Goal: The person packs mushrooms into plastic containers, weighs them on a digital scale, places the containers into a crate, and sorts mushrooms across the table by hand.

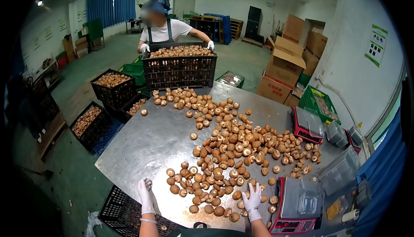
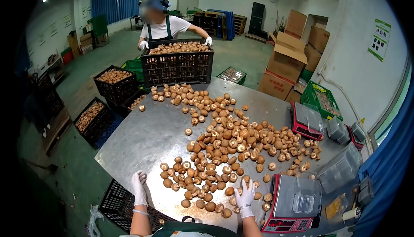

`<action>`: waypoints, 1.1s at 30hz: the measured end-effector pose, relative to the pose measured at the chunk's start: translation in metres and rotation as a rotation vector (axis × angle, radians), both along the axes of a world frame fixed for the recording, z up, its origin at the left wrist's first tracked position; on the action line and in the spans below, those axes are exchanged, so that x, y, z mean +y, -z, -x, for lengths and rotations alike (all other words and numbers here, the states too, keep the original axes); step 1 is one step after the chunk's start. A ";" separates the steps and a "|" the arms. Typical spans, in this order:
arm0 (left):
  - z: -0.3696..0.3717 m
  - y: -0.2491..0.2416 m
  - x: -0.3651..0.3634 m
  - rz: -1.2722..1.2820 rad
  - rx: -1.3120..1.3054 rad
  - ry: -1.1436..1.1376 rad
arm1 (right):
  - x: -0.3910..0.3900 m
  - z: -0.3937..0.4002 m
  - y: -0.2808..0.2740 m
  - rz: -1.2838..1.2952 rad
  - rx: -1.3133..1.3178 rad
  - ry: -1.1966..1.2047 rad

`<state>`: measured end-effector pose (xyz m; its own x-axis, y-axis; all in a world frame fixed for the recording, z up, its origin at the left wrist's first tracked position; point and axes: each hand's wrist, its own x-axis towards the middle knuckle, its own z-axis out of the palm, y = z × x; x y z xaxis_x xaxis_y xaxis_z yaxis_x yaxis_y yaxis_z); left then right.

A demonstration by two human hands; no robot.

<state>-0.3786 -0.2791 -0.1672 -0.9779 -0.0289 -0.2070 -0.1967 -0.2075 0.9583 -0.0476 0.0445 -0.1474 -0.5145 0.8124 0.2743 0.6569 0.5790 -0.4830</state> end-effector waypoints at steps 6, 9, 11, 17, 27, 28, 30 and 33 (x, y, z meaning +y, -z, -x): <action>-0.013 0.001 0.004 0.068 0.094 -0.005 | 0.000 0.000 0.000 -0.004 -0.001 0.001; -0.014 0.002 0.004 0.079 0.122 0.013 | 0.000 0.000 0.000 -0.011 0.006 -0.004; -0.014 0.002 0.003 0.064 0.118 0.015 | 0.000 -0.001 0.002 -0.018 0.010 -0.004; -0.015 0.003 0.003 -0.015 0.125 0.005 | 0.000 0.000 0.003 -0.028 0.001 0.000; -0.017 -0.001 0.005 -0.027 0.124 0.020 | 0.001 -0.001 0.006 -0.013 0.019 0.010; -0.018 -0.001 0.005 -0.027 0.125 0.021 | 0.001 -0.001 0.006 -0.014 0.023 0.009; -0.019 -0.003 0.006 -0.012 0.133 0.009 | 0.000 0.000 0.004 -0.005 0.018 0.013; -0.018 -0.002 0.006 0.004 0.124 0.020 | 0.000 0.000 0.004 -0.005 0.015 0.016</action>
<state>-0.3609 -0.2733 -0.1651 -0.9964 -0.0101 -0.0844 -0.0807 -0.2006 0.9763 -0.0478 0.0448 -0.1514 -0.4968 0.8194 0.2860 0.6588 0.5706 -0.4903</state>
